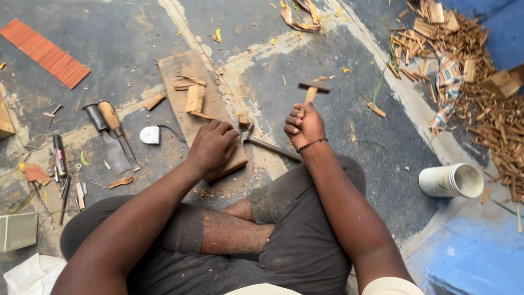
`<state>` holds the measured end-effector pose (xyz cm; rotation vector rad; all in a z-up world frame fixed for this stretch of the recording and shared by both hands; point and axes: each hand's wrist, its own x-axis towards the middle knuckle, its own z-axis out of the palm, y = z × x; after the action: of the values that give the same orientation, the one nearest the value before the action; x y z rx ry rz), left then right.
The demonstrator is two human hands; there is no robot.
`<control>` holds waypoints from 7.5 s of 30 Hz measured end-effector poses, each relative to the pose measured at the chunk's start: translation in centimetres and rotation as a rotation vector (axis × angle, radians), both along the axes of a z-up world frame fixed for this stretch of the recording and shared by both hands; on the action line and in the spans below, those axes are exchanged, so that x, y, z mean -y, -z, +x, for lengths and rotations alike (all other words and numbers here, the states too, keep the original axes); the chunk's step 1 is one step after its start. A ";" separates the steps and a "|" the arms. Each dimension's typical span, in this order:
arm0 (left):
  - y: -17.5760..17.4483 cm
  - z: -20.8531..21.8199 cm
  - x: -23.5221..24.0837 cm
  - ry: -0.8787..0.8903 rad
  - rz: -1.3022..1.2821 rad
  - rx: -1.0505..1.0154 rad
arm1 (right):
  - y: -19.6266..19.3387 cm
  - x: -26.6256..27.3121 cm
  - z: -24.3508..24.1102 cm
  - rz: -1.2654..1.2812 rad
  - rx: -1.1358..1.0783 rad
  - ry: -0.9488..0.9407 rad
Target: The person sits cross-legged on the ground and uses a hammer and chisel to carve a small wooden block. They repeatedly strike the chisel to remove wood shavings, occasionally pausing to inspect the piece or adjust its position on a wooden base.
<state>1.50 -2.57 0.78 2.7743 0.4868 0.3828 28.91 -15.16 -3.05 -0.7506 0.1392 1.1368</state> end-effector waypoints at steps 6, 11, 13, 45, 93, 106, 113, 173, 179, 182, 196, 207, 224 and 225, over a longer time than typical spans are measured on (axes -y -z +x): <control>1.0 5.4 -1.6 -0.061 0.046 -0.002 | 2.0 -0.6 0.0 -0.007 0.004 -0.216; 2.8 9.8 -3.1 -0.161 -0.005 -0.310 | -1.1 -0.7 -2.3 -0.121 0.281 -0.244; 3.7 10.5 -2.9 -0.180 0.042 -0.369 | -1.7 -0.8 -2.6 -0.176 0.268 -0.238; -4.7 -2.8 -4.8 -0.501 -0.421 -0.224 | -2.0 -0.5 -9.7 -0.390 0.535 -0.649; 0.4 -2.7 -13.6 -0.590 -0.318 0.525 | 2.4 -3.5 -7.2 -0.575 1.282 -1.104; -0.5 -3.2 -3.4 -0.009 -0.503 -0.280 | 1.6 -2.1 -7.2 -0.627 1.645 -1.132; 1.3 -3.4 -3.5 -0.260 -0.363 -0.315 | 2.0 -0.6 -7.9 -0.536 1.979 -1.144; -4.6 -3.4 0.3 -0.186 -0.453 -0.222 | -1.4 -0.5 -7.9 -0.679 1.459 -0.727; -0.6 -4.4 -2.2 -0.337 -0.198 -0.157 | -2.5 -0.6 -7.4 -0.130 1.115 -0.499; 0.6 -3.8 -1.8 -0.332 -0.188 -0.115 | -0.8 -0.7 -8.4 -0.192 1.222 -0.515; 1.0 -2.9 -0.6 -0.441 -0.135 -0.079 | -3.8 -0.3 -11.3 -0.427 1.871 -0.476; 1.5 -2.7 -0.7 -0.503 -0.256 -0.039 | -2.9 -0.5 -12.1 -0.425 2.158 -0.537; 1.0 -2.3 -0.7 -0.501 -0.210 -0.068 | -1.1 -1.5 -12.1 -0.459 2.055 -0.449; 1.2 -2.5 -0.3 -0.506 -0.227 -0.090 | -1.2 -1.4 -12.1 -0.436 2.012 -0.418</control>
<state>-1.01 -2.22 -0.37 2.4299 1.1824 0.2874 16.82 -13.74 -1.90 -2.0303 -1.5429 0.2545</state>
